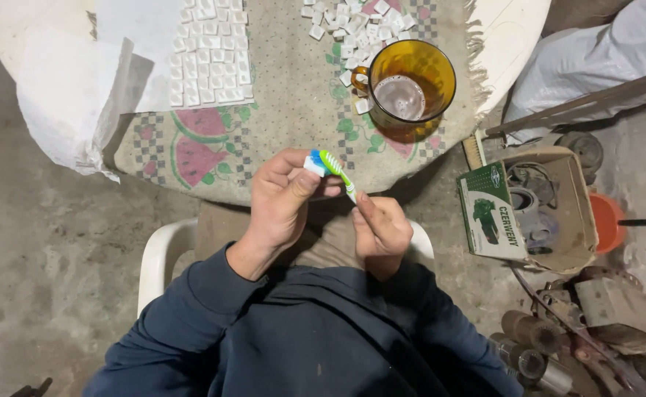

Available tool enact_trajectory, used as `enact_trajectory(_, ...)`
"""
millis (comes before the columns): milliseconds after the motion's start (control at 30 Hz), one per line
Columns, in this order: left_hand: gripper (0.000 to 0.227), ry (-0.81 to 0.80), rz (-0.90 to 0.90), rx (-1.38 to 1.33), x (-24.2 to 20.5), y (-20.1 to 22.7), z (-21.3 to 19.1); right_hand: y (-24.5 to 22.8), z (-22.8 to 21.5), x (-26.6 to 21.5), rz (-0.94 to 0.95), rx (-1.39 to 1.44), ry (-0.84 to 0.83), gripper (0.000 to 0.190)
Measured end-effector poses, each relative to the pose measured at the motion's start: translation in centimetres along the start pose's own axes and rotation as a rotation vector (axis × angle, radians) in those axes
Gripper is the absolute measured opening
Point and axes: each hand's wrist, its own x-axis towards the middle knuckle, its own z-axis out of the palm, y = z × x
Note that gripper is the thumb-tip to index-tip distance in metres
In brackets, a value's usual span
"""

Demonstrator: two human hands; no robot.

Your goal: Cleaning individual computer keyboard keys using a toothbrush and water, then drying them with a paper towel.

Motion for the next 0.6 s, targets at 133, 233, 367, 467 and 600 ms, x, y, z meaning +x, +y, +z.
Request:
enact_trajectory(133,0.026,0.039,-0.037,-0.046,0.6,0.8,0.7,-1.7,-0.2,1.1,-0.121,-0.101,0.021,0.043)
enact_trajectory(233,0.027,0.008,-0.095,-0.106,0.3,1.2,1.5,-0.8,-0.2,-0.6,0.017,0.093,-0.021,0.042)
enact_trajectory(367,0.026,-0.011,-0.069,-0.097,0.2,0.7,1.0,0.0,-0.4,0.2,0.065,0.124,-0.044,0.040)
enact_trajectory(467,0.027,-0.015,-0.057,-0.073,0.2,0.9,0.7,0.2,-1.0,1.5,-0.141,-0.092,-0.002,0.039)
enact_trajectory(600,0.024,0.001,-0.070,-0.018,0.6,2.3,0.5,-0.4,-1.2,1.3,-0.171,-0.075,-0.046,0.037)
